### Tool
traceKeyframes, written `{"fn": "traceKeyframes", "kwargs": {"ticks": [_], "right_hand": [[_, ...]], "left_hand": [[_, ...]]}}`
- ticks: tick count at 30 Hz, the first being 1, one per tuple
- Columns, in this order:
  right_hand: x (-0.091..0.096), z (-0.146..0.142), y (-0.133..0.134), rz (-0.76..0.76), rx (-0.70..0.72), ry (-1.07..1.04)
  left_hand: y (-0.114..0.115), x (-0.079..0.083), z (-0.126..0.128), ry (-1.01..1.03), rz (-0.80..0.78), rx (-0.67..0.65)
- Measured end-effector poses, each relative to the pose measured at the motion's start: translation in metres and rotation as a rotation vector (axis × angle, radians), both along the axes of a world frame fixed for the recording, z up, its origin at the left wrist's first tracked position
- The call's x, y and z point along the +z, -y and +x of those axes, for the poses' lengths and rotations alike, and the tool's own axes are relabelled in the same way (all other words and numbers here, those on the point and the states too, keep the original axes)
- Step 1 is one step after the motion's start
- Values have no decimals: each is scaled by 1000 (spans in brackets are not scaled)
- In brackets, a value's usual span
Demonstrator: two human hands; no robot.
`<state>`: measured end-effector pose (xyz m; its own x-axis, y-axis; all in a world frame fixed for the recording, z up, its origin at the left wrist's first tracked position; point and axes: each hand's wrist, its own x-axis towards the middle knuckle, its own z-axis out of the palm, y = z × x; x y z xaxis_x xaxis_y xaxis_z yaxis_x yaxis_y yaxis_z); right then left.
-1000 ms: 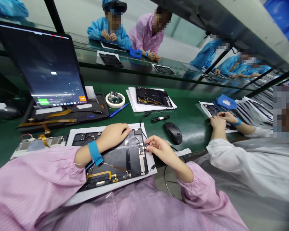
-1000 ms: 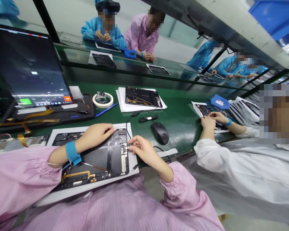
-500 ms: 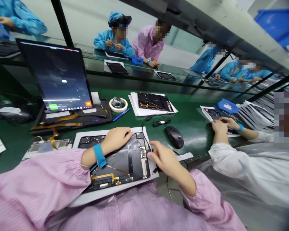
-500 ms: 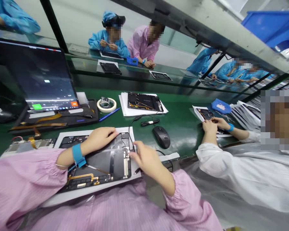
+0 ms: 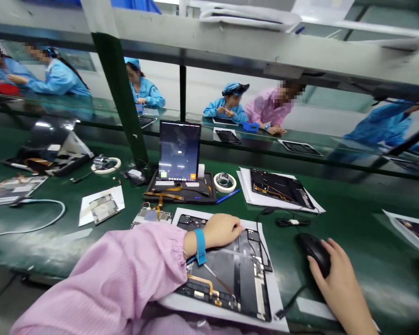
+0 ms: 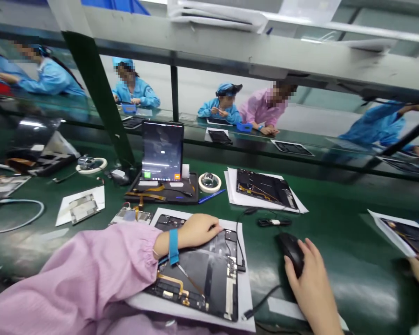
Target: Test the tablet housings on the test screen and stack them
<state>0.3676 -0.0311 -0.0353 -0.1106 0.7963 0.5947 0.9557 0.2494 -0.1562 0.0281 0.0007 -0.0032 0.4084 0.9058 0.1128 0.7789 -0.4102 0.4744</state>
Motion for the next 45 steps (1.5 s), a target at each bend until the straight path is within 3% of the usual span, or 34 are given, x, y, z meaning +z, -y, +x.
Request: {"fn": "traceKeyframes", "kwargs": {"ticks": [14, 17, 19, 22, 24, 27, 33, 37, 41, 45], "right_hand": [[6, -2, 2, -33, 48, 44], [16, -14, 9, 20, 38, 76], [25, -33, 17, 43, 149, 130], [39, -74, 29, -68, 480, 277], [47, -99, 32, -150, 585, 322], [56, -116, 30, -254, 638, 298], [86, -94, 21, -609, 586, 318], [106, -121, -13, -570, 584, 356], [97, -191, -69, -455, 516, 494], [78, -233, -102, -398, 532, 558]], "left_hand": [[0, -3, 0, -9, 15, -1], [0, -3, 0, -6, 13, 0], [0, -4, 0, -2, 9, 1], [0, -4, 0, 4, 9, 6], [0, -2, 1, 6, 7, 6], [1, 0, 0, 11, 1, 2], [6, 0, 0, 71, -18, -2], [10, 15, -2, 188, 132, 19], [3, 53, -33, 324, 234, 132], [-15, 79, -116, 373, 262, 425]]}}
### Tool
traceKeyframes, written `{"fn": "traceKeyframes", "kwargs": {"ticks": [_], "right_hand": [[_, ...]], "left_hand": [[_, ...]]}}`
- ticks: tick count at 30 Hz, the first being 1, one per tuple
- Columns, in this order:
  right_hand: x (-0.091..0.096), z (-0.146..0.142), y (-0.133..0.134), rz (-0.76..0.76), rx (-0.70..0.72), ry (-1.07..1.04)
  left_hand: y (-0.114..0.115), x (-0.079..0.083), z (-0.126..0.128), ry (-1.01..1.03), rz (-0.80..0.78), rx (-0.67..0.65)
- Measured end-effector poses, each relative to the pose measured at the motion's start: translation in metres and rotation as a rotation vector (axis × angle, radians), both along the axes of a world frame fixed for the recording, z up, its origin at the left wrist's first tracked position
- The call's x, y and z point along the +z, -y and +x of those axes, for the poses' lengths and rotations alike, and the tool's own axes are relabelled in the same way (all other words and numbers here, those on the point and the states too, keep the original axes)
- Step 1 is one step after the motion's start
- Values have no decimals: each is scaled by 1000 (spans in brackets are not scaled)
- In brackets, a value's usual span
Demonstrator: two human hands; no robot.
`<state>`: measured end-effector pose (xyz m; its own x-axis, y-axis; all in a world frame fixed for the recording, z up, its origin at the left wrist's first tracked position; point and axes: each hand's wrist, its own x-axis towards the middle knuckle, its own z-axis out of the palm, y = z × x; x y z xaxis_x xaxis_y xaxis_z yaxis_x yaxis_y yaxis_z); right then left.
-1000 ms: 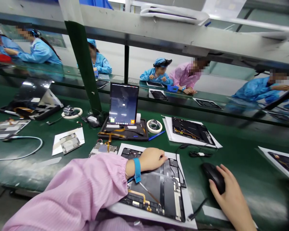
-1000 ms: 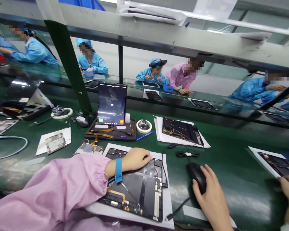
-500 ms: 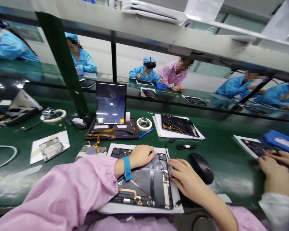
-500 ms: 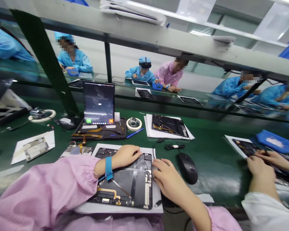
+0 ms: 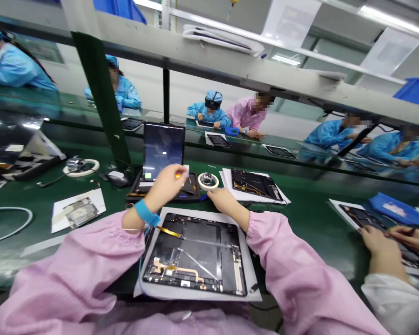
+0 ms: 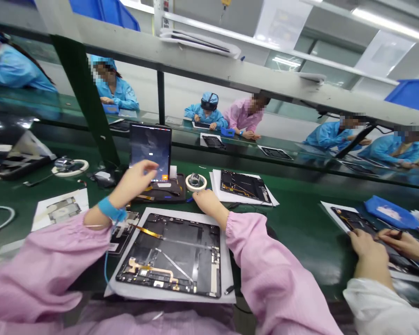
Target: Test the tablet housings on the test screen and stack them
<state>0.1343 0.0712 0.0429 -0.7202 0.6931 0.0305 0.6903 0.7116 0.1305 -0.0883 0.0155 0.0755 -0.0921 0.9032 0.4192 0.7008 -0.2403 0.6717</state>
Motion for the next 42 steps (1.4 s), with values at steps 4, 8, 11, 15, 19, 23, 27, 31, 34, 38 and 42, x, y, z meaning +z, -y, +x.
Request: {"fn": "traceKeyframes", "kwargs": {"ticks": [4, 8, 11, 15, 19, 23, 27, 31, 34, 38, 42], "right_hand": [[9, 7, 0, 60, 26, -14], [43, 33, 29, 209, -23, -377], [62, 53, 63, 82, -4, -963], [50, 73, 97, -450, -82, -1324], [4, 87, 108, -630, -355, -1339], [-32, 96, 113, -681, -454, -1271], [-46, 95, 116, -487, -547, -1183], [-50, 92, 117, -475, -529, -1116], [-49, 90, 116, -491, -510, -1075], [-47, 88, 115, -458, -486, -1034], [-50, 88, 115, -412, -475, -1024]], "left_hand": [[-14, -11, -93, -147, -175, 396], [-28, -39, -134, -342, -338, 349], [-34, -52, -139, -365, -337, 314], [-28, -48, -133, -400, -285, 346], [-5, -31, -95, -359, -180, 244], [31, -25, -33, -211, -459, -354], [54, -37, 1, -365, -598, -572], [58, -47, 2, -417, -645, -624], [57, -51, -1, -444, -626, -613], [58, -53, -1, -465, -587, -633], [57, -54, -2, -414, -622, -656]]}}
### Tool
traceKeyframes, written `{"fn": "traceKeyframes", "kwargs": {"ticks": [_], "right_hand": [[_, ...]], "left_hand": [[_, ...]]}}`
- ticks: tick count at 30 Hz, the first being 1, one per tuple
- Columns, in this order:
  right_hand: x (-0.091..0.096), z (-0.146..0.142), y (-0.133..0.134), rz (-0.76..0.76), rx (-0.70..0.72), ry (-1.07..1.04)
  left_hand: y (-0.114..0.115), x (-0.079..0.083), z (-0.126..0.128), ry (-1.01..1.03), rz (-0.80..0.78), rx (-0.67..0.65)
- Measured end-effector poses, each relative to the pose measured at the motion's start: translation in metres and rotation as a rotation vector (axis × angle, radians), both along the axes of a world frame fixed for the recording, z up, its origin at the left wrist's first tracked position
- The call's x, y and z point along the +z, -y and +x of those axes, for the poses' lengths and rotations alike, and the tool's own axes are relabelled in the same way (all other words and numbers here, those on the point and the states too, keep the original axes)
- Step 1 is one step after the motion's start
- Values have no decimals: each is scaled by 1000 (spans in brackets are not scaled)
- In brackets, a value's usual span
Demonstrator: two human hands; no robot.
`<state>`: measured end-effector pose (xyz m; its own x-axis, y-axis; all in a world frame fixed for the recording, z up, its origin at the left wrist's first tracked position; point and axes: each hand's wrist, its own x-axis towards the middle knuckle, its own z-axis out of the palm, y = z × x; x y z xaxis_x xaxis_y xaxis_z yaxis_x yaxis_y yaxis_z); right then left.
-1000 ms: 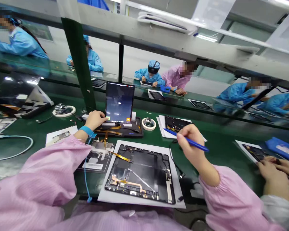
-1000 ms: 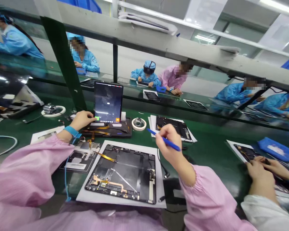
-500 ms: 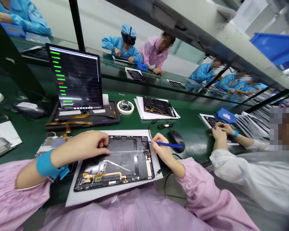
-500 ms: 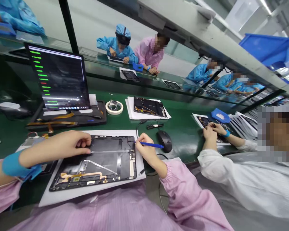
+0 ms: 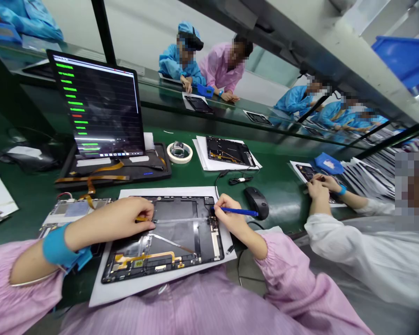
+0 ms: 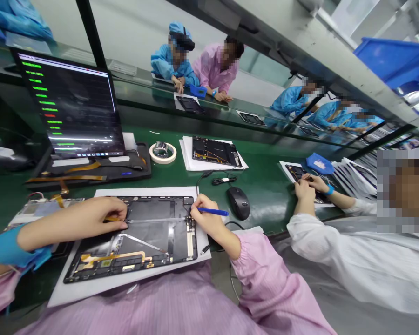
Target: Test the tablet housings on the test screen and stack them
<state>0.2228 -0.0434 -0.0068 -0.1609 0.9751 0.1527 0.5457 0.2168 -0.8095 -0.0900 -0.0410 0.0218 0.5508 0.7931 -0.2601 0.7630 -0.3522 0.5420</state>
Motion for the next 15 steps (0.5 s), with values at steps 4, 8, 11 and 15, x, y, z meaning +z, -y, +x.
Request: {"fn": "traceKeyframes", "kwargs": {"ticks": [4, 8, 11, 15], "right_hand": [[0, 3, 1, 19, 33, -20], [20, 3, -4, 89, 24, 13], [44, -12, -22, 156, 48, 357], [58, -50, -63, 137, 54, 960]], "left_hand": [[-3, 1, -2, 56, -90, 30], [-6, 5, -1, 88, -169, 53], [-7, 6, 0, 114, -181, 57], [-7, 2, -2, 162, -181, 69]]}}
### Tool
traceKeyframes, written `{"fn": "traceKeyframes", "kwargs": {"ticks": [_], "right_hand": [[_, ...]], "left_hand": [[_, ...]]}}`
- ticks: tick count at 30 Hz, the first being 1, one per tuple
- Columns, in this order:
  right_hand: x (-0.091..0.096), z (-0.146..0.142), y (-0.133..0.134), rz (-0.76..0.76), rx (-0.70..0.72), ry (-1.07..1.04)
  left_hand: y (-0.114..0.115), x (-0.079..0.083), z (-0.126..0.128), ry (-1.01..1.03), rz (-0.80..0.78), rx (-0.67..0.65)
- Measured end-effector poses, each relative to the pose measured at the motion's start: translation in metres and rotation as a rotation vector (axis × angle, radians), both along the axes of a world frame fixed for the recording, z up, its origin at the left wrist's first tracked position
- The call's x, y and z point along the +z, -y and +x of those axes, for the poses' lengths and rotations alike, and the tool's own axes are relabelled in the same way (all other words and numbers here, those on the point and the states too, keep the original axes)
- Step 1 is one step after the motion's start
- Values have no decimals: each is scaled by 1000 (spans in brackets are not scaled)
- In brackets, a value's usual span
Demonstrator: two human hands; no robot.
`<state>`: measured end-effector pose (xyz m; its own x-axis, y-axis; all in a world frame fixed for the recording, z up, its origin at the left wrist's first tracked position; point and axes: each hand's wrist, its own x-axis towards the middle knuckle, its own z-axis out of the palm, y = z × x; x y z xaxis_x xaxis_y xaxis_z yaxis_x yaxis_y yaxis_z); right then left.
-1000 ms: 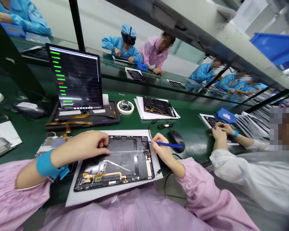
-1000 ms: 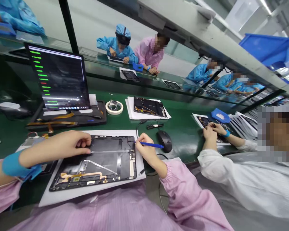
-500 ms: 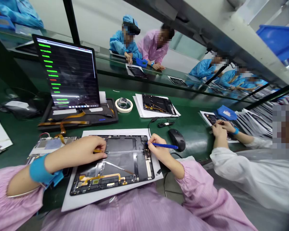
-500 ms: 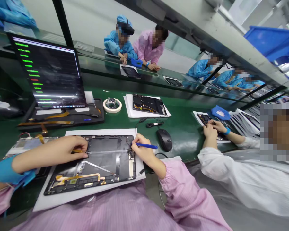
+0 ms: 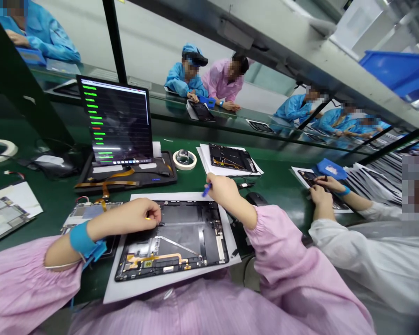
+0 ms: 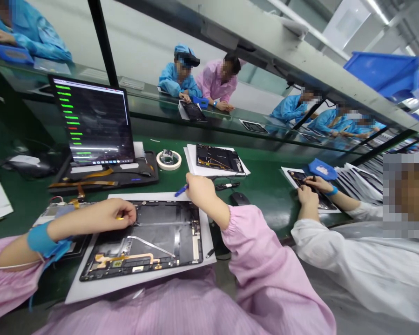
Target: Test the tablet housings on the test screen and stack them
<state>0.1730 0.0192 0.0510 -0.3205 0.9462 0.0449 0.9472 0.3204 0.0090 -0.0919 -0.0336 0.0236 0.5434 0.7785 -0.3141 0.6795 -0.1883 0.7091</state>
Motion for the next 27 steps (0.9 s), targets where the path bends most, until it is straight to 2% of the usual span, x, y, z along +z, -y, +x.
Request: {"fn": "traceKeyframes", "kwargs": {"ticks": [3, 6, 12, 14, 17, 21, 24, 27], "right_hand": [[-7, -23, -27, -24, -18, 96], [-9, -31, -43, -55, -3, 144], [13, -45, -74, 20, 176, 83], [13, -57, -87, 56, 230, 59], [2, -74, -99, 92, 260, 43], [-5, -76, -96, 126, 270, 28], [-1, -62, -83, 113, 291, 25], [-5, -46, -65, 60, 351, 32]], "left_hand": [[-2, -3, -4, 58, -5, -19], [-3, -5, -6, 107, -20, -37], [-3, -8, -7, 132, -14, -24], [-3, -7, -8, 142, -5, -25], [-6, -4, -11, 173, -1, -21], [-11, 1, -17, 218, 81, 87], [-15, 1, -20, 265, 136, 194], [-16, 1, -19, 285, 125, 243]]}}
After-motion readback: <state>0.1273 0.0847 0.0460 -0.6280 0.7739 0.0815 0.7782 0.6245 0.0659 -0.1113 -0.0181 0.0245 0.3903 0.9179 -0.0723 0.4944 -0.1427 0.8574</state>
